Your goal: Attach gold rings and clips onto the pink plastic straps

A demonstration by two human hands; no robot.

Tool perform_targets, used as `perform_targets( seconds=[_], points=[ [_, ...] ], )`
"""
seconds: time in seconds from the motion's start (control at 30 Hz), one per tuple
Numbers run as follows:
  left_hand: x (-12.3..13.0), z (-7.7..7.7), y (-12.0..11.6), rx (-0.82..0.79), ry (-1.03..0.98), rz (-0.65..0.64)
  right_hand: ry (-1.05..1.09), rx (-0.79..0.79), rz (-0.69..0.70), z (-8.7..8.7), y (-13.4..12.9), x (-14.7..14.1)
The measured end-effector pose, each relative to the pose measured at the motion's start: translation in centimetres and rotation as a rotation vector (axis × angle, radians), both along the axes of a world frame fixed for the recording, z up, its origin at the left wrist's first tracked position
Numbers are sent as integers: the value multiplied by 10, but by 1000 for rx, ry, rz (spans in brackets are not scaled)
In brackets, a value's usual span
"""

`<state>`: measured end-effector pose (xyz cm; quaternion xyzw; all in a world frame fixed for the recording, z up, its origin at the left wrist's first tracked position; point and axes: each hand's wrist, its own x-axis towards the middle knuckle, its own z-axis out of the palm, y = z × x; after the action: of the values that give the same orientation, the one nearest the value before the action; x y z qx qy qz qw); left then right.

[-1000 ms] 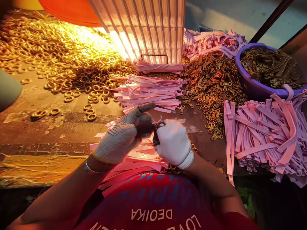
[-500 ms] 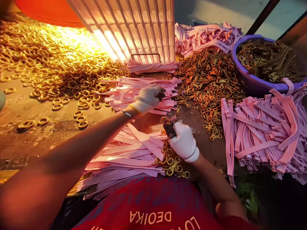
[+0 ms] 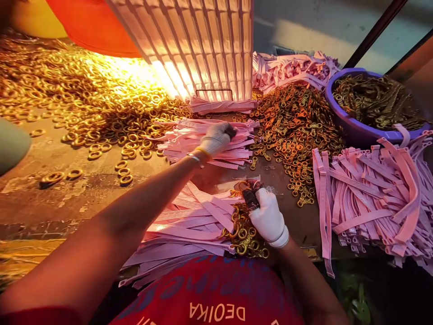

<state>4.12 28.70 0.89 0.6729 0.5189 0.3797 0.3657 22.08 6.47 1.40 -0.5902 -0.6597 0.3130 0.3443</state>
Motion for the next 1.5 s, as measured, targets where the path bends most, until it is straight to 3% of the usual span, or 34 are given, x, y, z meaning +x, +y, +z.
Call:
perform_targets(
  seconds=[0.1,0.23,0.33,0.47,0.63,0.87,1.03,1.13,1.2,1.27,1.37,1.5],
  points=[
    [-22,27,-39,107,-57,10,-3,26,-2,7,-6,4],
    [-52,53,-112,-34,-73,-88,-40,219,126,22,-3,-5],
    [-62,53,-156,-218,-182,-35,-201,312,194,32,5,-20],
    [-63,47,-188,-325,-213,-60,-511,307,248,41,9,-41],
    [-62,47,-201,-347,-167,-148,-873,441,255,41,4,-54],
    [-55,27,-211,-19,205,-243,-1020,606,172,30,-4,-51],
    [-59,28,-219,-36,72,-210,-996,406,329,45,-9,-49],
    [-63,32,-225,-55,117,-162,-1011,243,409,51,-8,-50],
    [-63,31,-229,-59,145,-172,-1008,215,440,47,-7,-51],
    [-63,27,-233,-26,157,-170,-989,303,463,41,-8,-51],
    [-62,25,-236,70,165,-161,-910,564,467,35,-11,-48],
    [-58,33,-239,149,153,-170,-800,785,429,39,-14,-43]
  ],
)
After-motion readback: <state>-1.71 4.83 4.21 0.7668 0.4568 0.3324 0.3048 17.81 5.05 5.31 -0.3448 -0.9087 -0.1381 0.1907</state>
